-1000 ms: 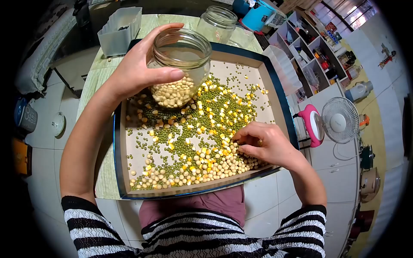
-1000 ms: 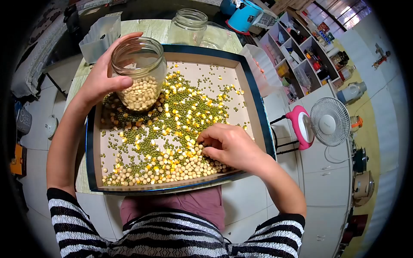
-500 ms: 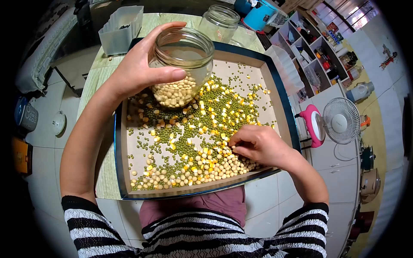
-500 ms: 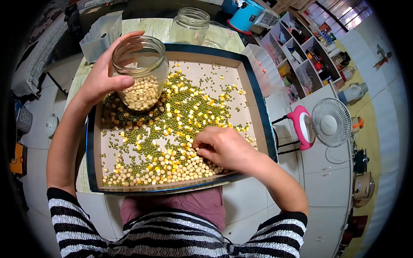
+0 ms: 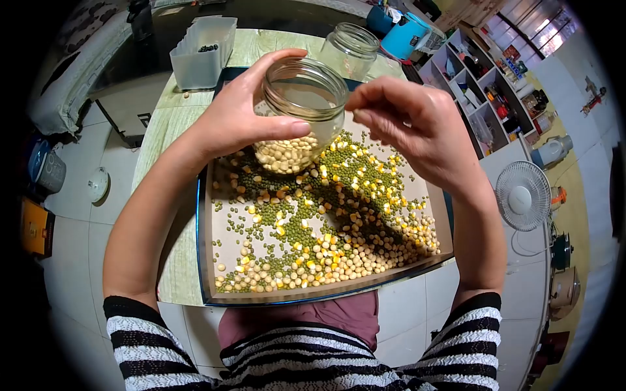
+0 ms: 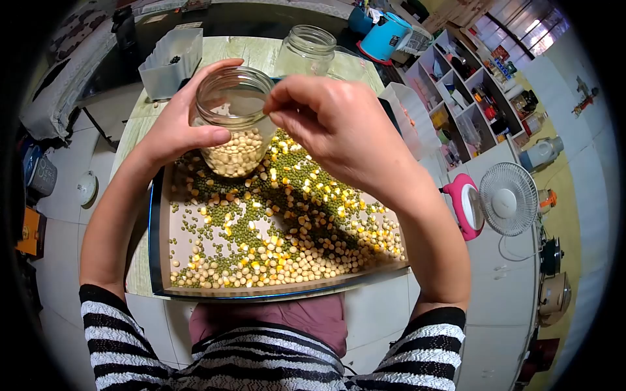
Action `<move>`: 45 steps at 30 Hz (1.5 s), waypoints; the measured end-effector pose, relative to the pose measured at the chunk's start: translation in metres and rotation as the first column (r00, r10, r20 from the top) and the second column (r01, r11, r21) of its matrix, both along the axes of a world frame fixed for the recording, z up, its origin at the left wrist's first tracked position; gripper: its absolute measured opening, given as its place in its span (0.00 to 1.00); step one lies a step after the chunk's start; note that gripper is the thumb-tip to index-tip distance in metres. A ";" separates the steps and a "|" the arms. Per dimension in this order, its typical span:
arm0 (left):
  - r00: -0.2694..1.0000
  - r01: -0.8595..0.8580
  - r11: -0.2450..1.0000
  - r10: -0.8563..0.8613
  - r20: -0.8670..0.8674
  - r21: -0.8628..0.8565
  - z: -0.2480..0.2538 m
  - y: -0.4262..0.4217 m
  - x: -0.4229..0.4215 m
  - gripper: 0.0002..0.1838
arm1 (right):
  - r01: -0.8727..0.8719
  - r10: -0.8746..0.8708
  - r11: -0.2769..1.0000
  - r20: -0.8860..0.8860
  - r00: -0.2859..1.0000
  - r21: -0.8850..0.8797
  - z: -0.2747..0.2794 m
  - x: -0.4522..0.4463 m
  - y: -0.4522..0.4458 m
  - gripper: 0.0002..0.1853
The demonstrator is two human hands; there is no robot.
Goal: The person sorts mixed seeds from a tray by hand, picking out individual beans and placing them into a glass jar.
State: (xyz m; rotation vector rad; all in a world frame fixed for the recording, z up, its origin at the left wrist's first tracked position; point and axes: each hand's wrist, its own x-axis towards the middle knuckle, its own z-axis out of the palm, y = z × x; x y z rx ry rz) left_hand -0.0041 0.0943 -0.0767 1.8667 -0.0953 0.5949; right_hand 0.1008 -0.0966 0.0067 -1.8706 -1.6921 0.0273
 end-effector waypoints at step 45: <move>0.999 -0.011 1.000 0.011 -0.031 0.004 0.001 0.001 0.000 0.53 | 0.049 -0.078 0.863 -0.037 0.996 -0.502 -0.070 -0.003 -0.102 0.06</move>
